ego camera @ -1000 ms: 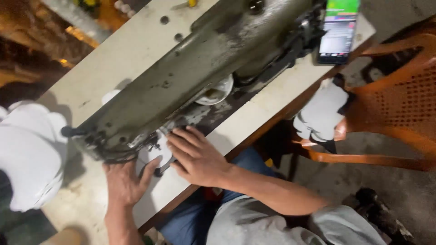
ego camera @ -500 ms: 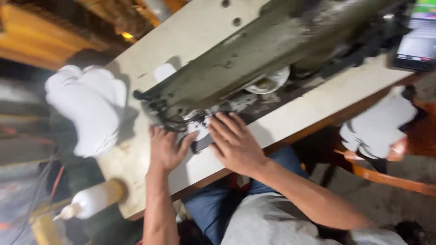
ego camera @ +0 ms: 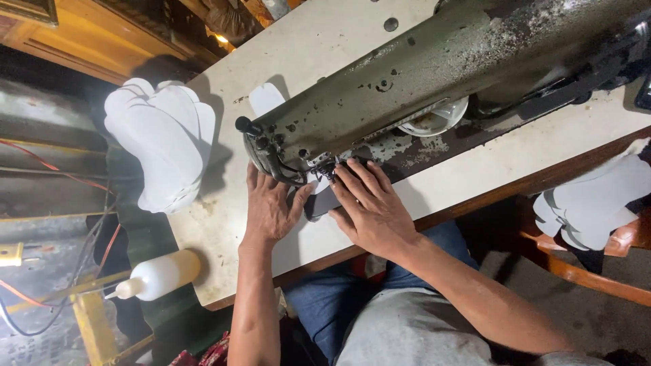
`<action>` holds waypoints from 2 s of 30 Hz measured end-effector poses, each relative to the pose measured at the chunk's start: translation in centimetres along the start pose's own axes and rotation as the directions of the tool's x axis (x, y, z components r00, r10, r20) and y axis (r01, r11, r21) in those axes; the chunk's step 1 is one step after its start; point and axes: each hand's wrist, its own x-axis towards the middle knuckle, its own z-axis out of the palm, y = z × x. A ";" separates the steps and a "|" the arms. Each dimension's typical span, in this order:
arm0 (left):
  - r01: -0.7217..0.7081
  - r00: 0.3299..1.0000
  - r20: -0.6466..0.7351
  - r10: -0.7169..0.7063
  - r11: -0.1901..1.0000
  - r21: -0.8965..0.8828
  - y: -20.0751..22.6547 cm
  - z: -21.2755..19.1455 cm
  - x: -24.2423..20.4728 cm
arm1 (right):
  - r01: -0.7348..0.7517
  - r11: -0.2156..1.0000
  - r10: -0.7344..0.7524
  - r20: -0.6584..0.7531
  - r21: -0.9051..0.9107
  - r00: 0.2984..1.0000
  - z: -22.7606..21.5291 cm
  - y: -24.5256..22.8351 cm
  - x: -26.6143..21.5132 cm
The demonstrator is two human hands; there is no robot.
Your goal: Sewing shoe insole components together using an industrial sewing machine
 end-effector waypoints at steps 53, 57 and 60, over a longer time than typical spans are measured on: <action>0.139 0.990 0.037 -0.139 0.990 0.011 10.5 -4.6 -7.3 | 0.011 1.000 -0.009 0.132 -0.012 0.991 -0.4 0.6 -0.4; 0.145 0.989 0.043 -0.144 0.989 -0.023 11.4 -4.3 -8.0 | 0.007 1.000 -0.006 0.123 -0.005 0.992 -0.4 0.6 -0.4; 0.144 0.988 0.059 -0.142 0.989 -0.040 12.0 -3.9 -8.9 | 0.011 1.000 -0.010 0.129 -0.007 0.992 -0.3 0.7 -0.5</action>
